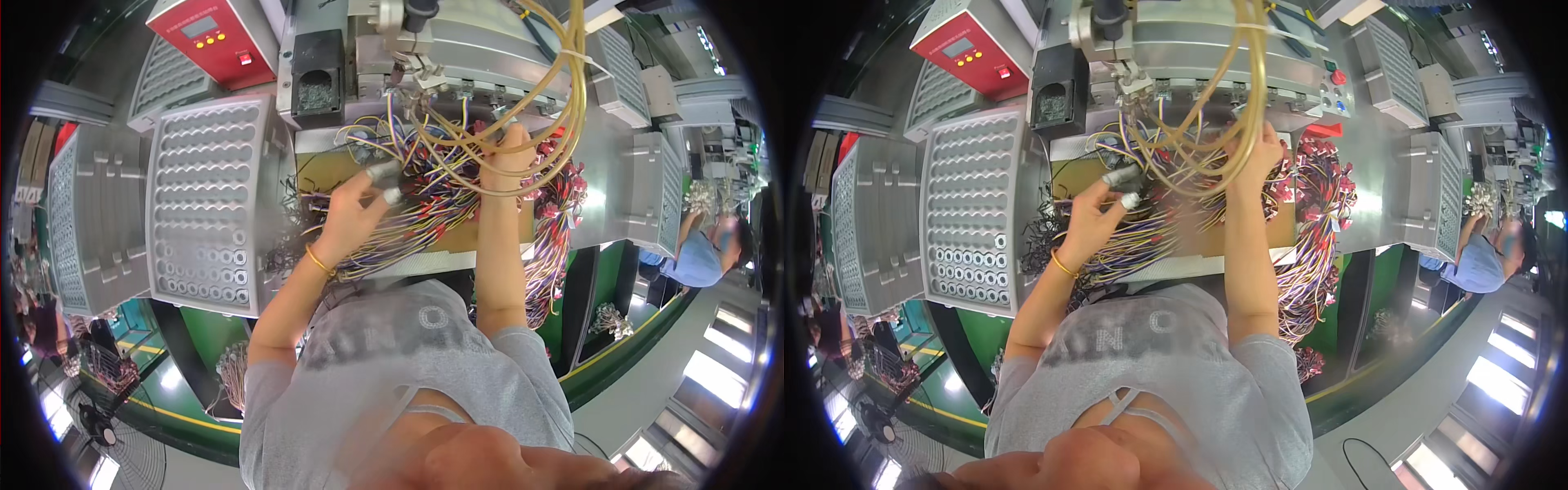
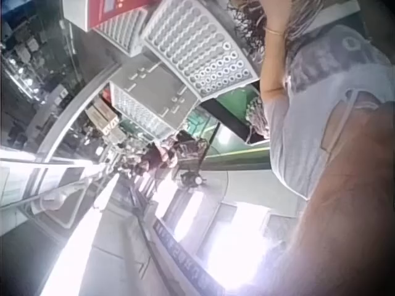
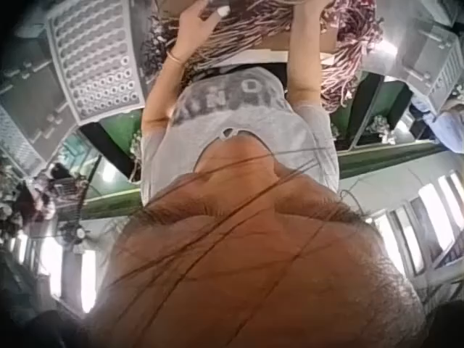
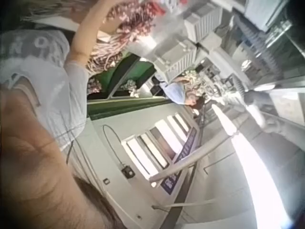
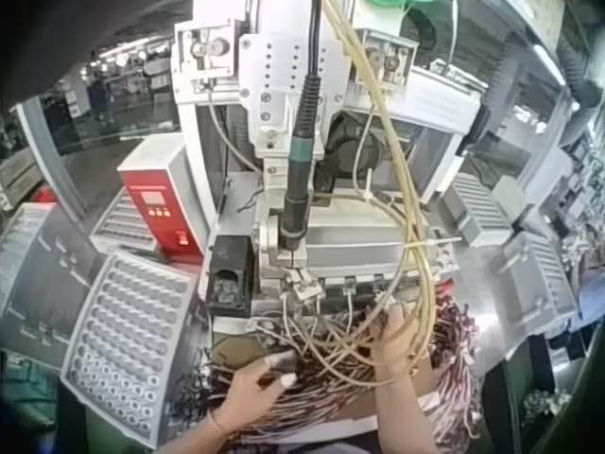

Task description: The person assembles wiring harnesses by hand, inserting individual wires into connectors at a manual assembly station.

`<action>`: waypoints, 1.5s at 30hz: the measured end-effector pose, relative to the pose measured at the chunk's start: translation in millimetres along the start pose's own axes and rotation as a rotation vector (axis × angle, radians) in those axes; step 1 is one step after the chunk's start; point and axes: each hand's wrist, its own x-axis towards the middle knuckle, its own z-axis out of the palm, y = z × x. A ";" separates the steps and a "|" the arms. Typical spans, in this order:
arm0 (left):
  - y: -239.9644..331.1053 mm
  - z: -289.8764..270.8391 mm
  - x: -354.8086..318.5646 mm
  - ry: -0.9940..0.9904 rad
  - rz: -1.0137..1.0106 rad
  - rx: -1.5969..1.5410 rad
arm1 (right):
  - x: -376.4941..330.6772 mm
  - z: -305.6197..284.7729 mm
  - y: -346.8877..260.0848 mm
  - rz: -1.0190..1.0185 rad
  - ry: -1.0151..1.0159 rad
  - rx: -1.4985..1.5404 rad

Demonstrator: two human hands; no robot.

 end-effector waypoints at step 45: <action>-13.7 -38.9 -48.8 0.012 -0.043 0.489 | -87.7 14.5 -33.5 0.425 -0.982 -0.114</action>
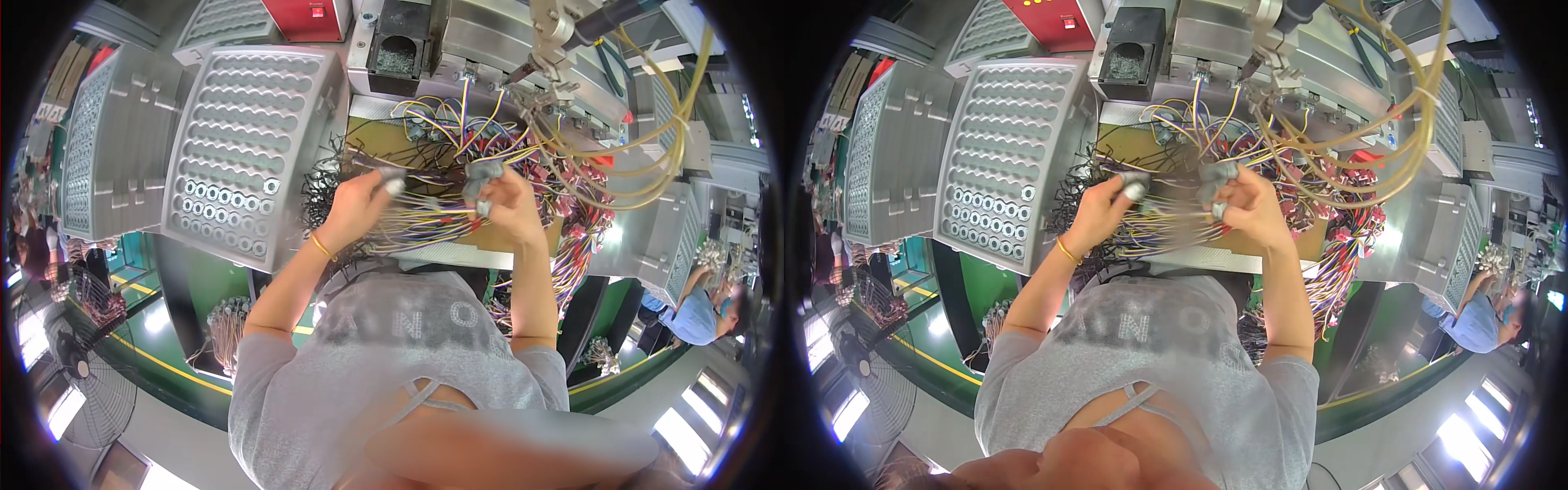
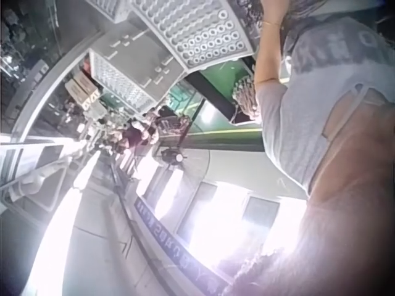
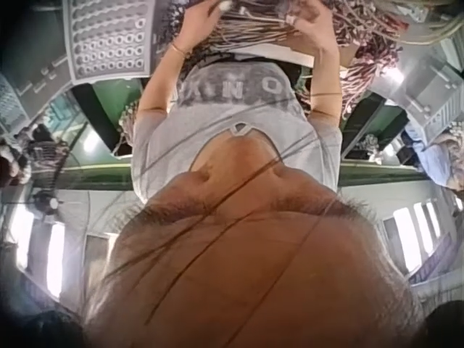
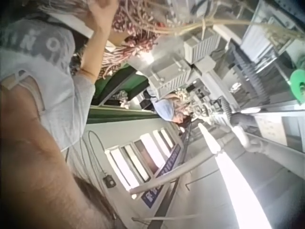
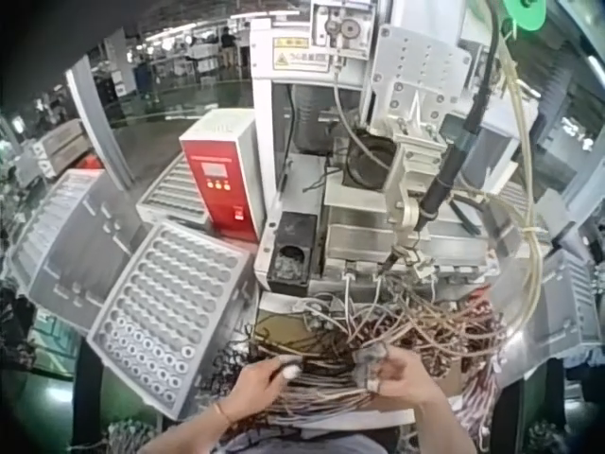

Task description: The person assembles wiring harnesses by hand, inserting individual wires into connectors at a manual assembly station.

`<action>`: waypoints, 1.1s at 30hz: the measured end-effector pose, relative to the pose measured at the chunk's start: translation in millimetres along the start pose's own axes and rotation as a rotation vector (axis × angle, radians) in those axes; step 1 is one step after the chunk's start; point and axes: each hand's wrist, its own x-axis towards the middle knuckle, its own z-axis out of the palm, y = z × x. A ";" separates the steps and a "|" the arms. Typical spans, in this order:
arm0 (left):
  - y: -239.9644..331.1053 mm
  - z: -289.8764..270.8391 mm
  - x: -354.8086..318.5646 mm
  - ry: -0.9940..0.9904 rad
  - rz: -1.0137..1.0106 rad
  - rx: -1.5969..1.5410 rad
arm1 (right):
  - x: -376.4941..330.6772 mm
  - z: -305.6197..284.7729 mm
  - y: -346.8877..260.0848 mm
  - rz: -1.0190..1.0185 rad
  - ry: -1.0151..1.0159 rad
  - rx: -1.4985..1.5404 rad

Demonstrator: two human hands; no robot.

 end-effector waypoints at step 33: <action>-92.1 -79.5 -66.8 0.696 -0.250 0.789 | 19.3 64.6 -18.0 -0.173 0.081 -0.437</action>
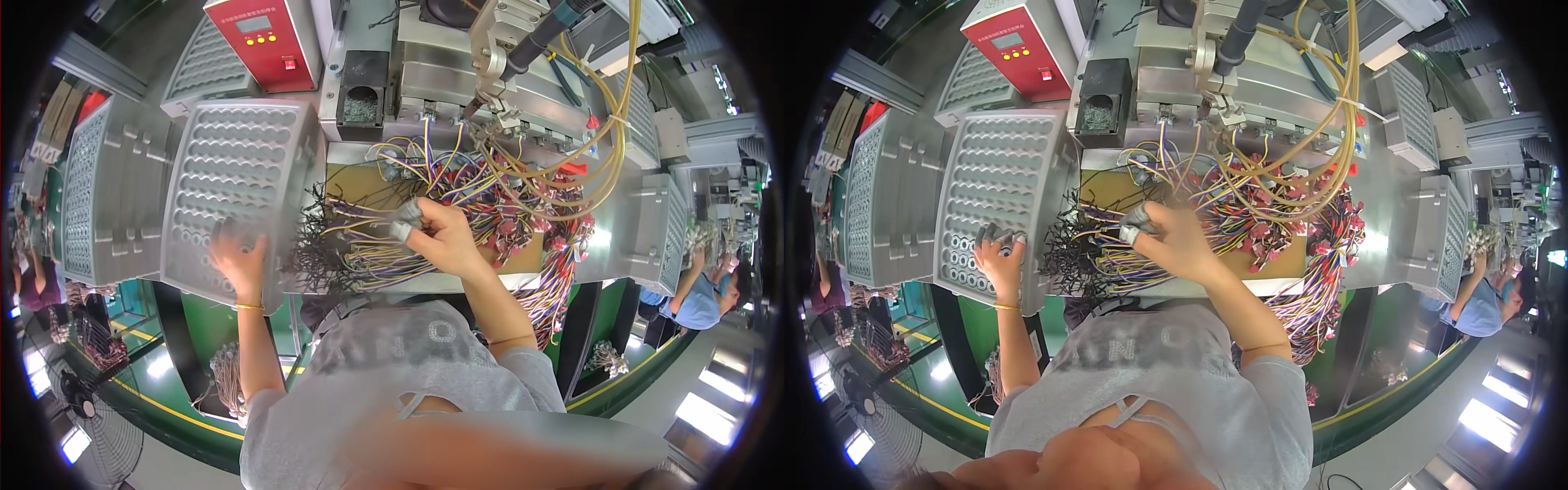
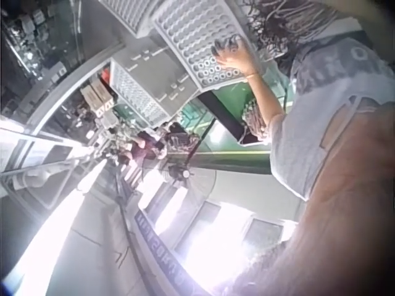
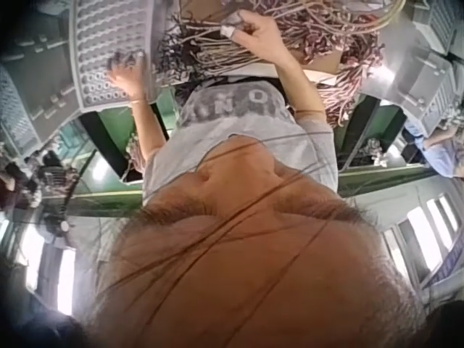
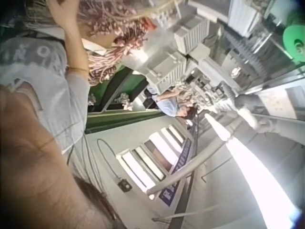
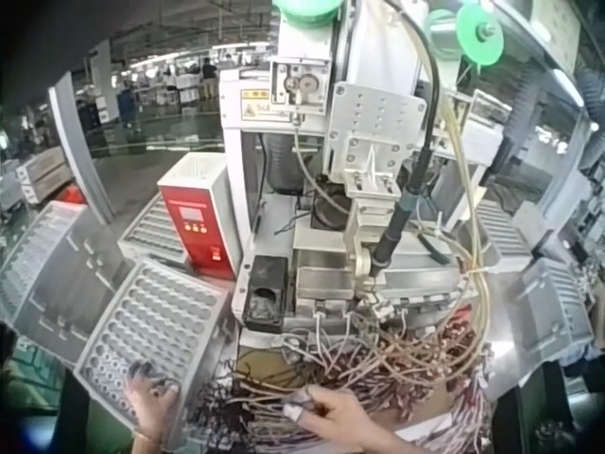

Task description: The person assembles wiring harnesses by hand, inserting individual wires into connectors at a manual assembly station.

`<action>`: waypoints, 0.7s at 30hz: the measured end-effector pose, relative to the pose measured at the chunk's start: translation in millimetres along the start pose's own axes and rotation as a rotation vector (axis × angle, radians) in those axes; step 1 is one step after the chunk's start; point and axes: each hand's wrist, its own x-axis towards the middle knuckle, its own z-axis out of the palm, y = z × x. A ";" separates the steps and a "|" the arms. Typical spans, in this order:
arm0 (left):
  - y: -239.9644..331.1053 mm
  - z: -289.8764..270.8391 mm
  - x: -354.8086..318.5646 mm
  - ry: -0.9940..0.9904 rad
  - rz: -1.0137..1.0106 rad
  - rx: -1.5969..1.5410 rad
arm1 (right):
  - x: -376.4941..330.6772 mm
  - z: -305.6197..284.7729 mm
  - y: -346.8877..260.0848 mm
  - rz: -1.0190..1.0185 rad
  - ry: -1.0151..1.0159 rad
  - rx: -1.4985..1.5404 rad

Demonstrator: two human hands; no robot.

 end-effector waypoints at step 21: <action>169.7 -47.6 22.1 -0.726 -0.272 -1.834 | 0.2 0.7 -8.6 -0.004 0.172 0.088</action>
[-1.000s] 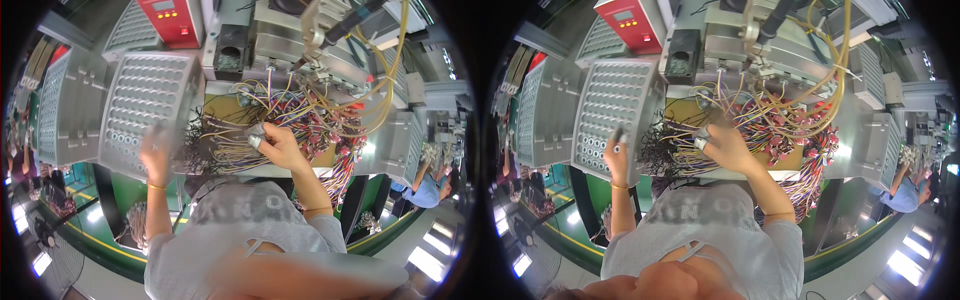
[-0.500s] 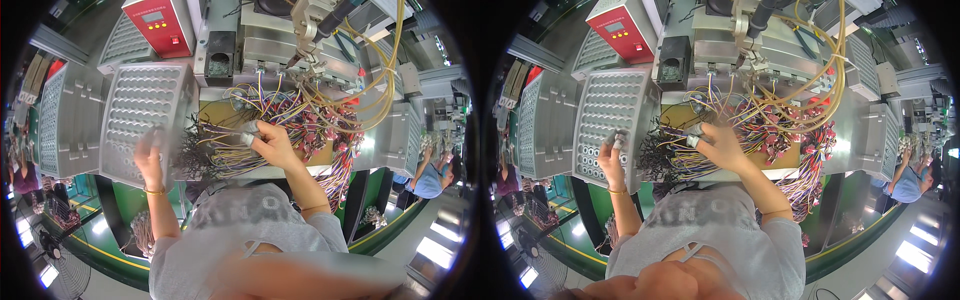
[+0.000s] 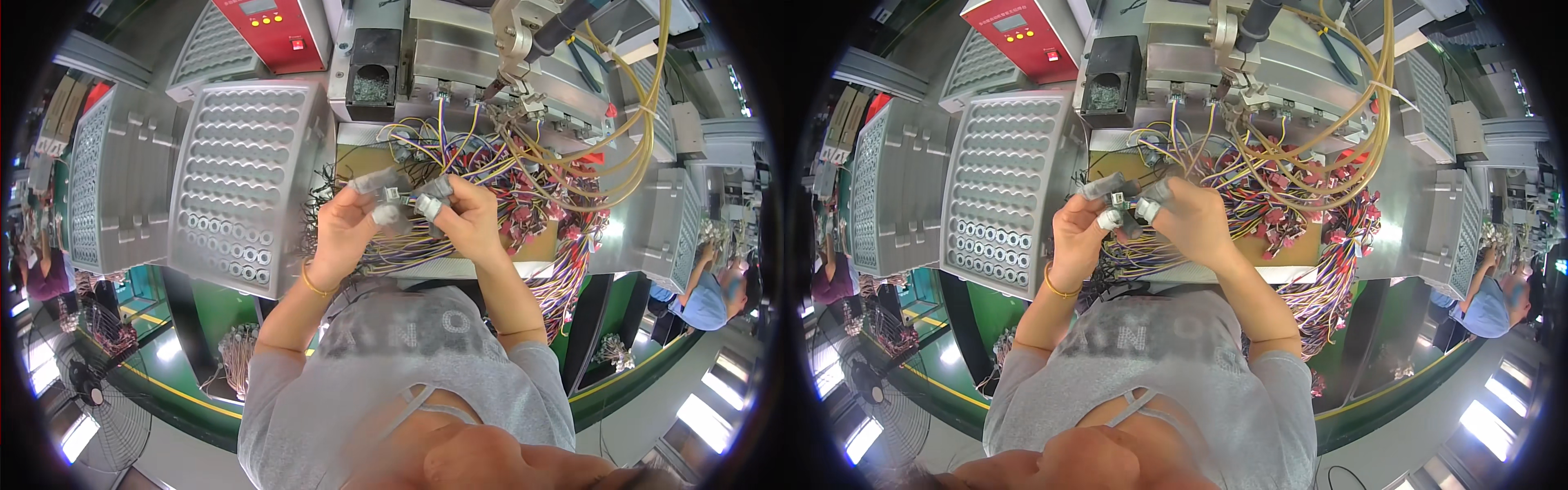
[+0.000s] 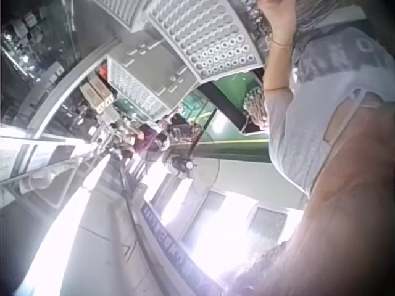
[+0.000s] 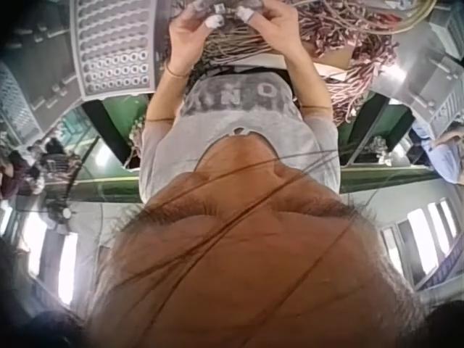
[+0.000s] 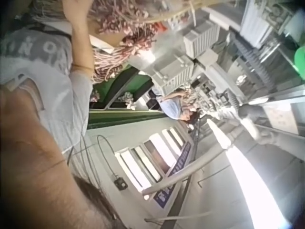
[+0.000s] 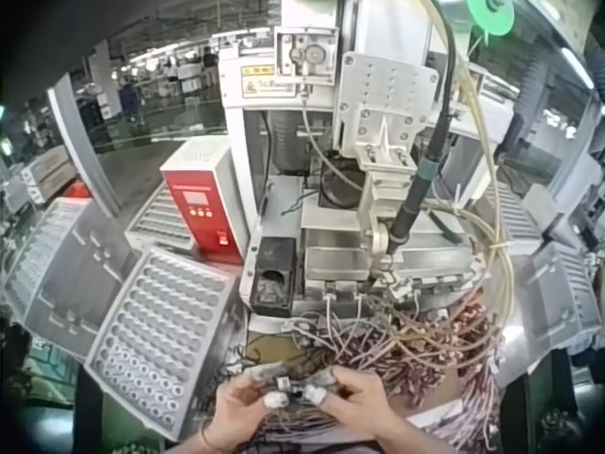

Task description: The person assembles wiring harnesses by hand, inserting individual wires into connectors at a manual assembly station.

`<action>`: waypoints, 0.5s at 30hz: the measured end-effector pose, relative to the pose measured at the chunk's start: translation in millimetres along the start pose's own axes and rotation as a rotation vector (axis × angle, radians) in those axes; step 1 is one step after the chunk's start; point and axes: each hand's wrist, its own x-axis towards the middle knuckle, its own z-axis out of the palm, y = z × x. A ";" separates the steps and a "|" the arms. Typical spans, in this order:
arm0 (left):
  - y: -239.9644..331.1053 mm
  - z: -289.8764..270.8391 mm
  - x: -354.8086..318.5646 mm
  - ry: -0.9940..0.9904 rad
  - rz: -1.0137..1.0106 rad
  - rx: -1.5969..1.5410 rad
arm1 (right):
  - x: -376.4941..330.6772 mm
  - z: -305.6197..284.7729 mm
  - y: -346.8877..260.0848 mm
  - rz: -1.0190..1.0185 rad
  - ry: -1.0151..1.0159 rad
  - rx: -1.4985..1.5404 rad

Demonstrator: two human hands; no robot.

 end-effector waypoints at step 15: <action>0.8 4.8 1.6 -0.093 0.283 0.348 | 3.0 -2.6 3.7 -0.183 0.078 -0.300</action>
